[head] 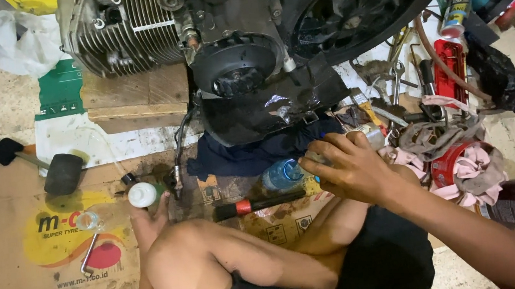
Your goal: Washing and cleaning a black plastic engine cover using water and cleaning solution.
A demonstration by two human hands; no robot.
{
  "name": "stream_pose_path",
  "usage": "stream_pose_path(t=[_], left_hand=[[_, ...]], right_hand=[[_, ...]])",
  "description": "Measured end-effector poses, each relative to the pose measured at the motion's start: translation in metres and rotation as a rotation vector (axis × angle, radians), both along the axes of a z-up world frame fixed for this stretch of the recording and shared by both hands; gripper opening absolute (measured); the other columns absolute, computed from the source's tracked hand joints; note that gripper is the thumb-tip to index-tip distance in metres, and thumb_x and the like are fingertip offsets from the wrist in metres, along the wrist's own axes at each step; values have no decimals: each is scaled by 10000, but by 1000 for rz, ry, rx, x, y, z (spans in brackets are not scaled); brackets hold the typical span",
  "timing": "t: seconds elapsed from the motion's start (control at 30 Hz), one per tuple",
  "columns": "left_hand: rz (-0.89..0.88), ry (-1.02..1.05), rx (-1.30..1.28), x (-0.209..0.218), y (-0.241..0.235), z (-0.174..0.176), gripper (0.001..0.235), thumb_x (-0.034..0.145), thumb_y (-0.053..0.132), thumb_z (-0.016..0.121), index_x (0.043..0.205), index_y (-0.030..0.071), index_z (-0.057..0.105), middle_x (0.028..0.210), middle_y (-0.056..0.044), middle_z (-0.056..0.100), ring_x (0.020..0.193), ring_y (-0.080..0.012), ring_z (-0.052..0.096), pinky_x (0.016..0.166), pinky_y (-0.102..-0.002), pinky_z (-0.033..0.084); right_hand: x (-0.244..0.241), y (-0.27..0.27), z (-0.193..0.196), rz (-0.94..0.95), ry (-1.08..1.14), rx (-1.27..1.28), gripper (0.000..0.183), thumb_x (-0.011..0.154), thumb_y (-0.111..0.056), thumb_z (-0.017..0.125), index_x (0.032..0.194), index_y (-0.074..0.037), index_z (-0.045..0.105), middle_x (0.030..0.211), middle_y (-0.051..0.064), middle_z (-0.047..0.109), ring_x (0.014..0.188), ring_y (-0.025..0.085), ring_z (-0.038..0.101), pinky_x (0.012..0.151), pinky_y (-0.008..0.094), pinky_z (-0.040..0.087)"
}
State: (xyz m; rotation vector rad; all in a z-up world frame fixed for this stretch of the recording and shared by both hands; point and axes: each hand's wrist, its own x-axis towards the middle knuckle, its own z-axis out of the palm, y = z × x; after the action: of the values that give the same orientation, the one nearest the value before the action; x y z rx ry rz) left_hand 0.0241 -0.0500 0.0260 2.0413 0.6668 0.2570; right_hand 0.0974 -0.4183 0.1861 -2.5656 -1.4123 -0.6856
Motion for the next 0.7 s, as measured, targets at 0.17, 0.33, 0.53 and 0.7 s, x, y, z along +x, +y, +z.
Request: stream_pose_path(t=[0.17, 0.33, 0.53, 0.7], left_hand=[[-15, -27, -13, -2, -1, 6, 564, 872, 242, 754, 1239, -50, 441, 1031, -331, 619, 1039, -504, 584, 799, -617, 484], [-31, -41, 18, -4, -5, 4, 543, 859, 202, 760, 1223, -83, 478, 1040, -370, 605, 1079, -529, 550, 808, -625, 481], [-48, -11, 1, -1, -7, 17, 482, 869, 208, 742, 1177, -92, 525, 1030, -363, 609, 1074, -552, 537, 838, -644, 477], [-48, -47, 16, -1, -5, 15, 430, 885, 188, 744, 1148, -94, 554, 1007, -370, 607, 1078, -562, 526, 836, -644, 475]], right_hand=[[1, 0, 2, -4, -9, -48, 311, 798, -145, 614, 1097, -227, 644, 1117, 74, 587, 991, 289, 562, 722, 410, 304], [2, 0, 2, -4, -30, -102, 329, 769, -155, 650, 1092, -216, 636, 1106, 77, 581, 986, 290, 558, 713, 419, 307], [2, 1, 5, -6, -47, -167, 356, 745, -158, 685, 1093, -217, 635, 1105, 87, 558, 1002, 305, 541, 714, 437, 310], [-1, 7, 15, -11, -52, -232, 377, 718, -149, 711, 1082, -205, 635, 1104, 78, 541, 1018, 295, 524, 718, 435, 304]])
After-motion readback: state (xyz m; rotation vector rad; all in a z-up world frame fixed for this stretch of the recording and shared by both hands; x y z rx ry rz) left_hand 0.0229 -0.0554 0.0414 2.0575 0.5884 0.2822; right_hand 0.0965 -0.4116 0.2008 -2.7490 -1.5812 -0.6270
